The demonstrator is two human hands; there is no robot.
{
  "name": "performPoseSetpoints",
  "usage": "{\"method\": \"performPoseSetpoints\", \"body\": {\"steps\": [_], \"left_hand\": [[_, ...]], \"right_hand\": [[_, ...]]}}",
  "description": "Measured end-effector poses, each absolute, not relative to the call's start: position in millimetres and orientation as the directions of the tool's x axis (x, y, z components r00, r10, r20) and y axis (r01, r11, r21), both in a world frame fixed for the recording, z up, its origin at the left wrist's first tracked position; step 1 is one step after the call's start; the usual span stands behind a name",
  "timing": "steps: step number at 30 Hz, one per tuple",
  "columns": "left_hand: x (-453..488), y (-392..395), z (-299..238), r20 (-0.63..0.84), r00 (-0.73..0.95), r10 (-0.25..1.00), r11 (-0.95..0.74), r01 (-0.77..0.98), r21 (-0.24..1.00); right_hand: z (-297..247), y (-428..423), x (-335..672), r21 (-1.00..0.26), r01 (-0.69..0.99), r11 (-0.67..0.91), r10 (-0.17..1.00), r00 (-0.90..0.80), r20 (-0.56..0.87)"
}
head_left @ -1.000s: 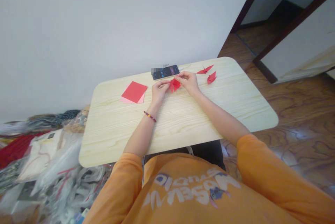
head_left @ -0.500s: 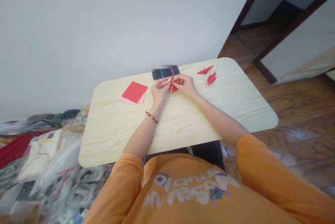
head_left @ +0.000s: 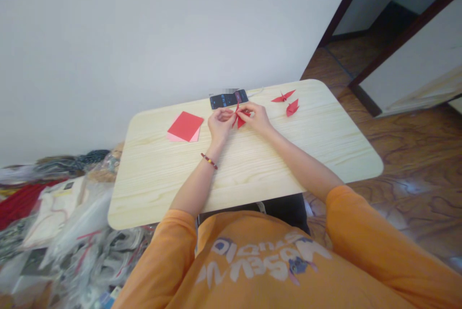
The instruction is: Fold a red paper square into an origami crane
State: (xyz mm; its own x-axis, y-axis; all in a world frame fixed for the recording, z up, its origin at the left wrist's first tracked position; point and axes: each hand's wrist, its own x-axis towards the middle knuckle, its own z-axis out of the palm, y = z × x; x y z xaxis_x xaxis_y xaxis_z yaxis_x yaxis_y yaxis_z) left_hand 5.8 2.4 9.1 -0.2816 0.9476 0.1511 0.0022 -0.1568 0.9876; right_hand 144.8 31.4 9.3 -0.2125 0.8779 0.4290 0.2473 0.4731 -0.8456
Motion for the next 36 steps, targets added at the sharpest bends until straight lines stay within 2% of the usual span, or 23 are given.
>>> {"method": "performPoseSetpoints", "body": {"steps": [6,12,16,21,27,36], "left_hand": [[2,5,5,0.185,-0.245,0.952,-0.181,0.038,0.983],[0,6,1,0.189,-0.207,0.96,-0.192,0.003,0.981],[-1,8,-1,0.151,-0.204,0.967,-0.163,-0.044,0.986],[-1,7,0,0.079,-0.261,0.962,-0.111,-0.11,0.988],[-1,8,-2,0.094,-0.324,0.941,-0.143,-0.132,0.981],[-3,10,-4,0.067,-0.167,0.984,-0.095,-0.169,0.981]], "right_hand": [[8,34,145,-0.866,0.245,0.437,0.894,-0.224,0.388],[6,37,147,-0.901,0.165,0.4,0.9,-0.257,0.352],[5,39,147,-0.958,0.062,0.28,0.929,-0.268,0.255],[8,40,146,-0.985,-0.046,0.164,0.968,-0.186,0.17],[12,38,147,-0.978,0.059,0.201,0.972,-0.134,0.192],[10,36,149,-0.925,0.191,0.328,0.944,-0.037,0.327]]}}
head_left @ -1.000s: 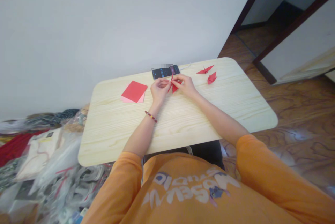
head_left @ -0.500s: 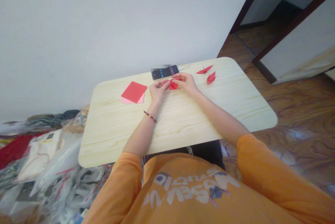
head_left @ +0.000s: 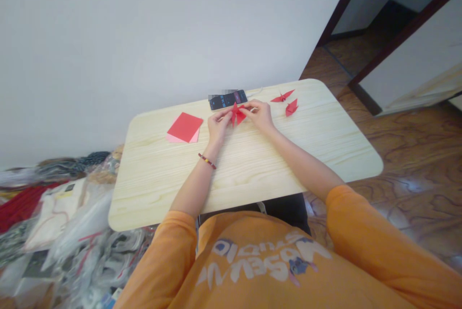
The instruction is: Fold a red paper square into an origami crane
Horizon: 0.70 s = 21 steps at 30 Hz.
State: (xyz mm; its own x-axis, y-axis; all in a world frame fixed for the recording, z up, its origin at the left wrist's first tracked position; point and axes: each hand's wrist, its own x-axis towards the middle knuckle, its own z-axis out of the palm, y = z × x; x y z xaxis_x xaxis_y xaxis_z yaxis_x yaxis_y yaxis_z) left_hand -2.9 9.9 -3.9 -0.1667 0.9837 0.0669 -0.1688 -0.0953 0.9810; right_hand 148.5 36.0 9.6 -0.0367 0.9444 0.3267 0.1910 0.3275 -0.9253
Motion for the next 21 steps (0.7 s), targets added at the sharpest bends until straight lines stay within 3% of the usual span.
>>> {"method": "performPoseSetpoints", "body": {"steps": [4,10,14,21], "left_hand": [[-0.6,9.3,-4.1,0.1,-0.124,0.987,-0.117,-0.132,0.984],[-2.0,12.8,-9.5,0.092,-0.214,0.973,-0.131,-0.173,0.976],[-3.0,14.2,-9.2,0.046,-0.229,0.972,-0.11,-0.274,0.955],[-2.1,13.1,-7.5,0.031,-0.224,0.974,-0.101,-0.31,0.945]], "right_hand": [[9.0,36.3,149.3,-0.919,0.193,0.343,0.939,-0.068,0.337],[10.1,34.3,145.5,-0.942,0.097,0.32,0.943,-0.127,0.307],[9.0,38.5,145.5,-0.974,-0.066,0.215,0.972,-0.083,0.22],[2.6,42.6,146.0,-0.95,-0.31,-0.036,0.975,-0.22,0.035]]}}
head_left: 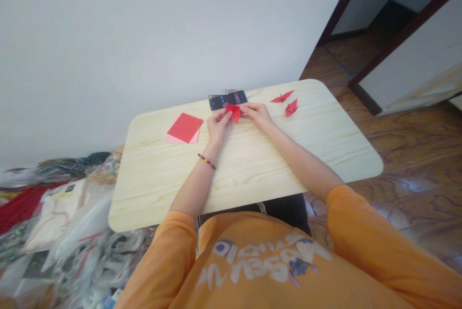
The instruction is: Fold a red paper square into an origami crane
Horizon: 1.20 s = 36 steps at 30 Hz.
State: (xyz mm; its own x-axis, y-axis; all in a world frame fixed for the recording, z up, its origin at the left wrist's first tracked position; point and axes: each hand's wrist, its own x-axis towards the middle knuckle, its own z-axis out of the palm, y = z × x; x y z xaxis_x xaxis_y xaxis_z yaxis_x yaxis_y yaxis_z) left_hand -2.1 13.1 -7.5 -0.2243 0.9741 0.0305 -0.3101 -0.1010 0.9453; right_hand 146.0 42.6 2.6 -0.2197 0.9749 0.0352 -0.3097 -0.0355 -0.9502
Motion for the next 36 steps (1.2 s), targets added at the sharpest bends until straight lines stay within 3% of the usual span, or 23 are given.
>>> {"method": "performPoseSetpoints", "body": {"steps": [11,36], "left_hand": [[-3.7,10.8,-2.7,-0.014,-0.134,0.991,-0.02,-0.252,0.968],[-2.0,10.4,0.0,-0.019,-0.058,0.998,0.003,-0.264,0.965]], "right_hand": [[9.6,39.1,152.5,-0.928,-0.298,-0.225,0.934,-0.338,-0.118],[4.3,39.6,152.5,-0.925,-0.318,-0.21,0.937,-0.334,-0.098]]}}
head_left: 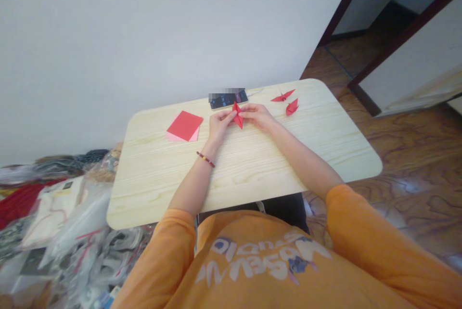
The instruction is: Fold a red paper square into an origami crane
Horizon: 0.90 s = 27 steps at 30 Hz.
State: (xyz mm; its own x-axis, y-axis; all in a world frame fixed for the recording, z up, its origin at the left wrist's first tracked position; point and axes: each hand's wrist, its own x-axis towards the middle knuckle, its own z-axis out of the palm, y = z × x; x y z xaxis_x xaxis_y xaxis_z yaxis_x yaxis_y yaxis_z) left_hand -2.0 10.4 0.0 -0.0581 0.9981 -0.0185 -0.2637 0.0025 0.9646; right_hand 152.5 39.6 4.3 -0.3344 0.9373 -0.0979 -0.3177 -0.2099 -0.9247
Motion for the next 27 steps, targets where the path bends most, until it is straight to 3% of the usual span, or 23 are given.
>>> {"method": "performPoseSetpoints", "body": {"steps": [27], "left_hand": [[-5.7,12.3,-1.7,-0.036,-0.09,0.995,0.013,-0.245,0.97]], "right_hand": [[10.2,37.4,152.0,-0.931,-0.301,-0.208,0.946,-0.305,-0.113]]}}
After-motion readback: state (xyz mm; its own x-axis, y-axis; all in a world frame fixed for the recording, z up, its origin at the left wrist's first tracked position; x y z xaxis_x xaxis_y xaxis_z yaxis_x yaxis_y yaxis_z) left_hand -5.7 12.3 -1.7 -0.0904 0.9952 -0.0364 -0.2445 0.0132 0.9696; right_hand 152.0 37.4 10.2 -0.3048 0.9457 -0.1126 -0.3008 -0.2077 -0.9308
